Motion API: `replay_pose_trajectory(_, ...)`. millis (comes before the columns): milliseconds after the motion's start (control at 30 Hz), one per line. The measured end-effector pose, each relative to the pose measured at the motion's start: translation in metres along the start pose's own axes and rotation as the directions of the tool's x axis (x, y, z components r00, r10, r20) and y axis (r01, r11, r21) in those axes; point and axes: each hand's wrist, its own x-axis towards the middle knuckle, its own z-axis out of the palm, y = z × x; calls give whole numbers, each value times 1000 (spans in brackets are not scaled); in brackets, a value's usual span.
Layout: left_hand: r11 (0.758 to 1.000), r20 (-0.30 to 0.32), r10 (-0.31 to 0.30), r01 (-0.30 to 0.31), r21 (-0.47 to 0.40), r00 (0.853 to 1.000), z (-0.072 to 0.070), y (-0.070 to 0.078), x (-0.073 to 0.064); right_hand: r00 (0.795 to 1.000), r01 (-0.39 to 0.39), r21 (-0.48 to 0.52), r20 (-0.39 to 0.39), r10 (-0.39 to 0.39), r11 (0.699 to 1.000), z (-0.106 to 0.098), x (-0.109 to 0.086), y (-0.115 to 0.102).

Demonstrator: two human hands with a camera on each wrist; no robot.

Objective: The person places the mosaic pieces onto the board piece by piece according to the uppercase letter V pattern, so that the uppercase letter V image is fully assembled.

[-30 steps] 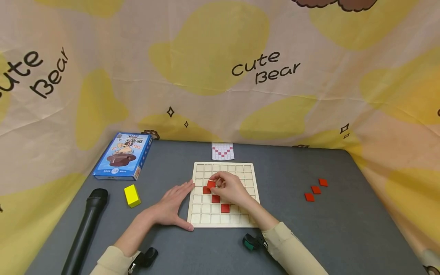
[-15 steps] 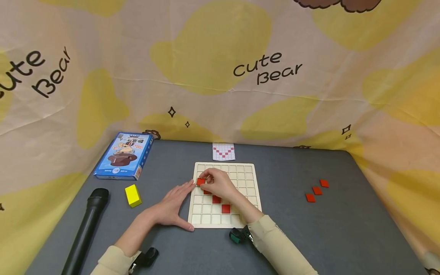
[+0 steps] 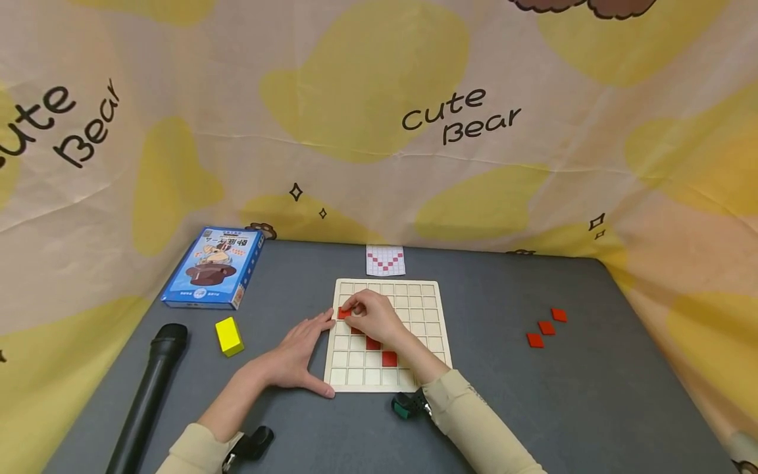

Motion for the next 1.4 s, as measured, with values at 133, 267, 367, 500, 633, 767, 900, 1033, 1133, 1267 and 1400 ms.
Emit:
replay_pose_trajectory(133, 1000, -5, 6, -6, -1, 1000, 1, 0, 1, 1000, -22, 13, 11, 22, 1000, -1, -1, 0)
replay_pose_trajectory(267, 1000, -11, 9, -9, -2, 1000, 1, 0, 1, 998, -44, 20, 54, 43, 999, -2, -3, 0)
replay_pose_trajectory(367, 1000, -10, 5, -5, -3, 1000, 1, 0, 0, 995, -64, 36, 76, 61, 997, -5, -6, 0)
replay_pose_trajectory(500, 1000, -11, -5, 5, -15, 1000, 1, -1, 0, 994, -93, 49, 62, 90, 994, -10, -10, 2)
replay_pose_trajectory(633, 1000, -16, -2, 2, -30, 1000, 2, -3, 1, 991, -127, 67, 50, 123, 990, -18, -18, 5)
replay_pose_trajectory(767, 999, -24, 1, -3, -46, 1000, 3, -3, 3, 987, -162, 108, 25, 160, 981, -31, -29, 12)
replay_pose_trajectory(900, 997, -39, -26, 23, -67, 999, 4, -3, 3, 980, -195, 136, -8, 198, 971, -49, -44, 18)
replay_pose_trajectory(1033, 997, -46, -36, 33, -63, 998, 4, -4, 4, 972, -225, 137, -39, 232, 965, -70, -64, 26)
replay_pose_trajectory(1133, 998, -45, -36, 34, -58, 998, 5, -4, 3, 971, -221, 110, -63, 229, 969, -85, -81, 34)
replay_pose_trajectory(1267, 998, -43, -42, 39, -57, 998, 4, -4, 2, 971, -213, 74, -93, 220, 974, -106, -104, 45)
replay_pose_trajectory(1400, 998, -43, -45, 43, -56, 998, 4, -4, 2, 960, -243, 41, -136, 246, 969, -127, -127, 56)
